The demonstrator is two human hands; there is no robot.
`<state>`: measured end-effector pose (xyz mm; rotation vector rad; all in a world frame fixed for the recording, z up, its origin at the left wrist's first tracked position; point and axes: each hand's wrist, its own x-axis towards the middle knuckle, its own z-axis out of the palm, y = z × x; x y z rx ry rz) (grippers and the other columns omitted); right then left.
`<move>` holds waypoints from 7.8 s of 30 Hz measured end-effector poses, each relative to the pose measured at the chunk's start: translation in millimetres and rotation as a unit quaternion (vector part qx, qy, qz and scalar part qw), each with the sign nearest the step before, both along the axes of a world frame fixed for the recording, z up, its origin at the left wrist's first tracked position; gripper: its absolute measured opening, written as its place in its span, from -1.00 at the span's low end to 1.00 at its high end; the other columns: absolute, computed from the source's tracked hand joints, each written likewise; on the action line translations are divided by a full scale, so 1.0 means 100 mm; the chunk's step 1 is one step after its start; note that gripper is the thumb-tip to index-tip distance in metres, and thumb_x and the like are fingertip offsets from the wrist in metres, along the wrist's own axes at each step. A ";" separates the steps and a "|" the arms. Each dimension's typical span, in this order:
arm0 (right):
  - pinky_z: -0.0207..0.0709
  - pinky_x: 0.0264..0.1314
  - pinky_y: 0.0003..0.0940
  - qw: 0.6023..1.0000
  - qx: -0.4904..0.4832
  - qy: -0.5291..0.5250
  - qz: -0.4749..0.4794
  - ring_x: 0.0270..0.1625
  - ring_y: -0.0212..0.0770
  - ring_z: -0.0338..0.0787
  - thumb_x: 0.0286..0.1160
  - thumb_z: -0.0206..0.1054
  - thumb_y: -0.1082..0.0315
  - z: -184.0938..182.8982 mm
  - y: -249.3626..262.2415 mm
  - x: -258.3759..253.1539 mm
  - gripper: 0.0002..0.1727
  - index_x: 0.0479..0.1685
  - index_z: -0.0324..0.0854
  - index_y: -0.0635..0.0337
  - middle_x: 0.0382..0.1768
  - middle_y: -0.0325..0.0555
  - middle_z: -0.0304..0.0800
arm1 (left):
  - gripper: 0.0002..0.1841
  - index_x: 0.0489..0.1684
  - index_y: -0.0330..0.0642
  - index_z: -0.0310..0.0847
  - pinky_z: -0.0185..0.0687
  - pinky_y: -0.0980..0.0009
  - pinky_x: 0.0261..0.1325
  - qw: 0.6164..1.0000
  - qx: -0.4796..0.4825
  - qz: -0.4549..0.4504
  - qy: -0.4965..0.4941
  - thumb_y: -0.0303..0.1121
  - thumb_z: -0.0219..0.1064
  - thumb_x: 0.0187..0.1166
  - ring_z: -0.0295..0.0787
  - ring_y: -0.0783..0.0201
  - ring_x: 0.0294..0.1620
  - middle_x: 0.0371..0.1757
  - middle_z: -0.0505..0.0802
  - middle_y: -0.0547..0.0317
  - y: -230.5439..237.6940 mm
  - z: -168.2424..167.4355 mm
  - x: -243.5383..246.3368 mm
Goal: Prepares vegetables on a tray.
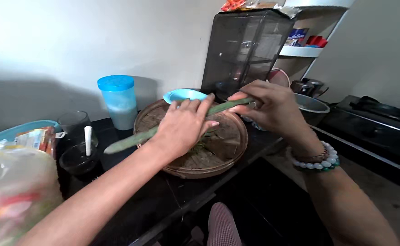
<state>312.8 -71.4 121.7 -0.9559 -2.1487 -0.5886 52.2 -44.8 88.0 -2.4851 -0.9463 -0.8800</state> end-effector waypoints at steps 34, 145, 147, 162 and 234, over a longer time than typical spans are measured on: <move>0.02 -0.88 -0.64 0.765 -0.484 0.404 0.133 -0.88 -0.50 0.09 0.82 -0.14 -0.26 -0.72 0.25 -0.33 -0.42 -0.17 0.57 -0.02 -0.80 -0.32 0.16 | -0.62 0.48 0.16 0.46 0.47 0.47 -0.55 0.808 -0.525 -0.057 -0.262 -0.01 0.17 0.80 0.51 0.40 -0.58 -0.29 0.70 0.32 -0.78 -0.90 -0.25; 0.45 -0.58 -0.09 0.981 -0.185 -0.022 -0.048 -0.49 -0.12 0.66 0.82 0.01 -0.09 -1.14 0.78 -1.23 -0.56 0.59 0.48 -0.75 -0.17 -0.12 0.69 | -0.50 0.83 0.16 0.11 0.04 0.68 -0.81 0.440 -0.631 -0.138 -0.624 -0.25 -0.33 0.94 0.15 0.54 -0.79 -0.48 0.47 0.30 -0.39 -1.02 -0.61; 0.54 -0.47 0.06 0.975 -0.211 0.001 -0.064 -0.36 -0.01 0.74 0.83 0.04 -0.05 -1.10 0.90 -1.12 -0.57 0.59 0.52 -0.65 -0.12 -0.07 0.73 | -0.50 0.83 0.14 0.09 0.05 0.67 -0.83 0.429 -0.642 -0.163 -0.614 -0.24 -0.35 0.94 0.16 0.53 -0.80 -0.47 0.48 0.28 -0.42 -1.04 -0.62; 0.42 -0.64 -0.20 0.987 -0.163 -0.002 0.017 -0.54 -0.21 0.60 0.85 -0.07 -0.10 -1.17 0.39 -1.27 -0.54 0.64 0.45 -0.69 -0.28 -0.21 0.63 | -0.64 0.42 -0.03 0.36 0.18 0.67 -0.82 0.467 -0.604 -0.142 -0.630 -0.18 -0.29 0.95 0.29 0.50 -0.78 -0.53 0.49 0.27 -0.47 -0.98 -0.63; 0.47 -0.55 -0.17 0.980 -0.192 -0.007 0.058 -0.47 -0.23 0.63 0.85 -0.07 -0.07 -1.24 0.29 -1.29 -0.54 0.64 0.46 -0.69 -0.33 -0.26 0.65 | -0.49 -0.16 -0.12 0.44 0.13 0.72 -0.84 0.349 -0.655 -0.168 -0.649 -0.05 -0.38 0.94 0.21 0.56 -0.84 -0.60 0.43 0.35 -0.53 -0.98 -0.70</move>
